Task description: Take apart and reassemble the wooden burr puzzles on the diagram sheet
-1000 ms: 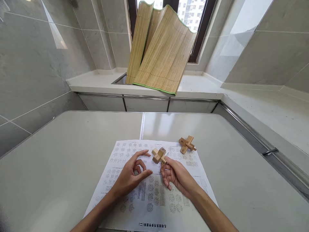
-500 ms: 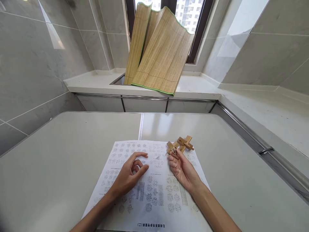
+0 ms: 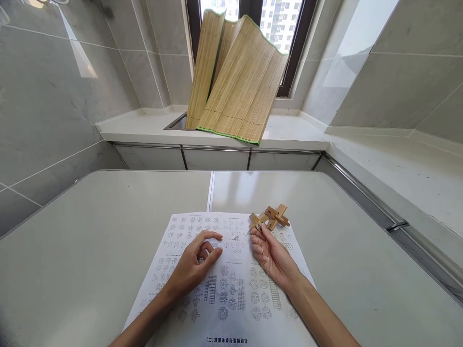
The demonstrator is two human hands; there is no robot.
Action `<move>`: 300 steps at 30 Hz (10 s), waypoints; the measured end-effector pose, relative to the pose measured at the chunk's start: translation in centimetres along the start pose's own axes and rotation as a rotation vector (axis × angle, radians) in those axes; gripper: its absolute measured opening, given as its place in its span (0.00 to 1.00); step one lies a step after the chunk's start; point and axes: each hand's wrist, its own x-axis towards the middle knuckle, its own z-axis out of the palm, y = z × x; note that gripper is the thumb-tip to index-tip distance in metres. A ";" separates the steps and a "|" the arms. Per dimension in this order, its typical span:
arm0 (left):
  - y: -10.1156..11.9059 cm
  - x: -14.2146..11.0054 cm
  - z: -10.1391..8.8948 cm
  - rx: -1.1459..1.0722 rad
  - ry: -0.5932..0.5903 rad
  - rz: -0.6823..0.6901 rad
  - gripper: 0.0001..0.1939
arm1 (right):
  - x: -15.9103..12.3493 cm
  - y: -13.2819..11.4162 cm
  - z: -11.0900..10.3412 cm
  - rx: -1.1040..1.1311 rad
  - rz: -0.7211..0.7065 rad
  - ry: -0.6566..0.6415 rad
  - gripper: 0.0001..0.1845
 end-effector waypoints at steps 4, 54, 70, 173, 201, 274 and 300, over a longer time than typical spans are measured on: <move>0.0 0.0 0.0 0.005 0.000 -0.004 0.18 | 0.0 0.1 0.2 -0.001 0.002 0.025 0.12; 0.1 0.1 -0.2 0.038 -0.024 -0.019 0.18 | -0.9 -2.1 0.6 -0.345 -0.438 0.045 0.17; -0.3 -0.3 -0.7 -0.093 -0.142 0.241 0.57 | -2.3 3.2 0.7 -0.846 0.064 -0.459 0.30; -0.4 0.0 -0.3 -0.181 -0.109 0.113 0.43 | -1.9 3.2 1.5 -1.562 -0.900 0.164 0.16; -0.4 0.1 -0.2 -0.542 -0.321 0.023 0.46 | -2.9 4.5 2.1 -1.755 -1.046 -0.325 0.30; -0.6 -0.3 0.9 0.170 -0.161 0.292 0.18 | -2.0 4.1 1.0 -1.787 -1.282 -0.084 0.23; -0.6 -1.9 3.5 0.437 -0.013 0.457 0.15 | -2.7 3.5 2.0 -1.648 -1.005 0.151 0.20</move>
